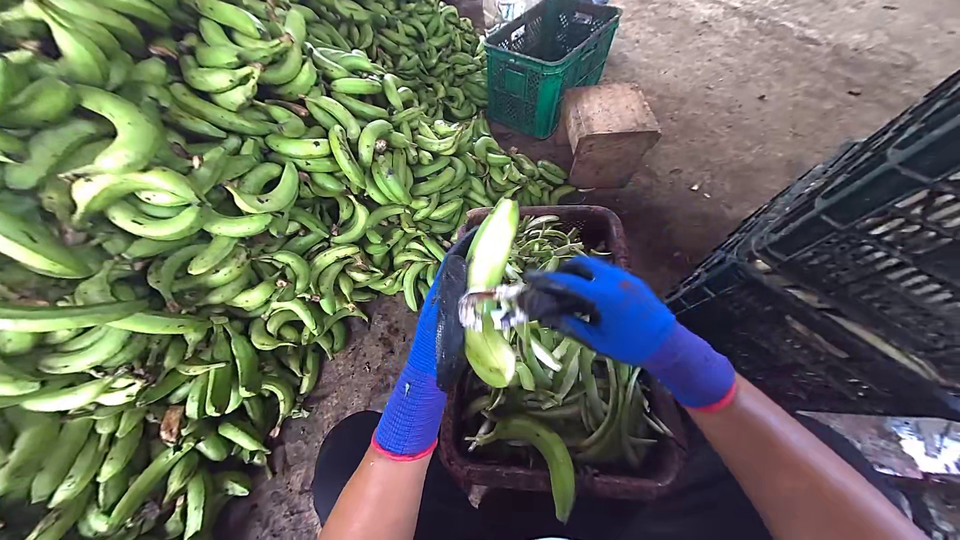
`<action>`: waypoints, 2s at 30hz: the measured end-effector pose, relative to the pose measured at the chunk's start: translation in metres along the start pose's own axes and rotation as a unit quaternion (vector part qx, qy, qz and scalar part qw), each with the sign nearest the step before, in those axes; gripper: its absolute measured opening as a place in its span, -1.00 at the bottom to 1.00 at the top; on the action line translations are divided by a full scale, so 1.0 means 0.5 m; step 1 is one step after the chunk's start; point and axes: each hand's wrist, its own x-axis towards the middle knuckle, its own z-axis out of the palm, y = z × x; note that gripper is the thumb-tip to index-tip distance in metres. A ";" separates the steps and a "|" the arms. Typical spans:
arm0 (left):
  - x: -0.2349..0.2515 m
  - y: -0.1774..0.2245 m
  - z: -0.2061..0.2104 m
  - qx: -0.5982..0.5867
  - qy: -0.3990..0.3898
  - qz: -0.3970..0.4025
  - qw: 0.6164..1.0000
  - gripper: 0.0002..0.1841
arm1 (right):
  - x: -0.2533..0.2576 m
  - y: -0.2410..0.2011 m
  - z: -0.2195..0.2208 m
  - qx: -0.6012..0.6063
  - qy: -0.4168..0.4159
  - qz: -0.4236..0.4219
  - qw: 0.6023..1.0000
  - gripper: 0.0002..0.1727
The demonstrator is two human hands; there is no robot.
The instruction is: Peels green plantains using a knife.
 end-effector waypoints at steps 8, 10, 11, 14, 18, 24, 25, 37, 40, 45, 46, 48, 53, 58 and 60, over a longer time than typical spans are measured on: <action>0.027 0.000 -0.027 0.100 0.023 -0.017 0.995 -0.51 | -0.011 0.024 -0.028 0.085 0.053 0.107 0.989 -0.39; 0.031 -0.001 -0.037 0.154 0.051 0.023 0.986 -0.51 | -0.025 0.018 -0.010 0.136 0.005 0.080 0.987 -0.41; 0.030 -0.001 -0.038 0.165 0.069 0.039 0.983 -0.50 | -0.031 0.014 -0.005 0.153 -0.022 0.061 0.986 -0.40; 0.028 0.000 -0.029 0.110 0.111 0.052 0.986 -0.45 | -0.030 -0.003 0.002 0.137 -0.102 -0.003 0.985 -0.44; 0.001 0.004 0.005 0.034 0.038 -0.008 0.999 -0.48 | 0.004 0.011 -0.003 0.008 -0.005 -0.040 0.999 -0.49; -0.015 0.006 0.020 0.161 -0.062 -0.069 0.983 -0.49 | 0.030 0.058 -0.093 -0.057 0.114 0.101 0.987 -0.38; -0.006 -0.001 0.015 0.138 -0.049 -0.074 0.987 -0.50 | 0.025 0.058 -0.084 -0.032 0.100 0.115 0.988 -0.36; 0.002 -0.006 0.023 0.011 0.014 0.011 1.000 -0.55 | 0.030 0.046 -0.010 0.016 0.019 -0.031 0.999 -0.43; -0.005 0.008 0.020 0.071 -0.159 -0.107 0.979 -0.47 | 0.064 0.088 -0.056 0.012 0.068 0.047 0.997 -0.40; 0.022 -0.032 -0.006 0.059 0.003 -0.045 0.997 -0.48 | 0.024 0.043 -0.011 0.054 0.018 0.025 0.998 -0.43; 0.028 -0.037 -0.009 0.028 0.059 -0.026 0.998 -0.49 | 0.013 0.032 0.009 0.061 -0.007 -0.008 0.998 -0.43; 0.035 -0.038 -0.004 -0.016 0.153 0.020 0.988 -0.51 | 0.004 0.017 0.032 0.065 -0.037 -0.059 0.995 -0.42; 0.000 -0.002 0.022 0.026 -0.047 -0.048 0.997 -0.56 | 0.052 0.067 -0.016 0.067 0.013 -0.006 0.998 -0.44; 0.011 -0.019 0.019 0.060 -0.121 -0.082 0.988 -0.47 | 0.044 0.073 -0.037 0.057 0.053 0.074 0.994 -0.44; 0.025 -0.039 0.006 0.001 0.000 -0.046 0.999 -0.57 | 0.024 0.046 -0.007 0.058 0.027 0.028 0.998 -0.42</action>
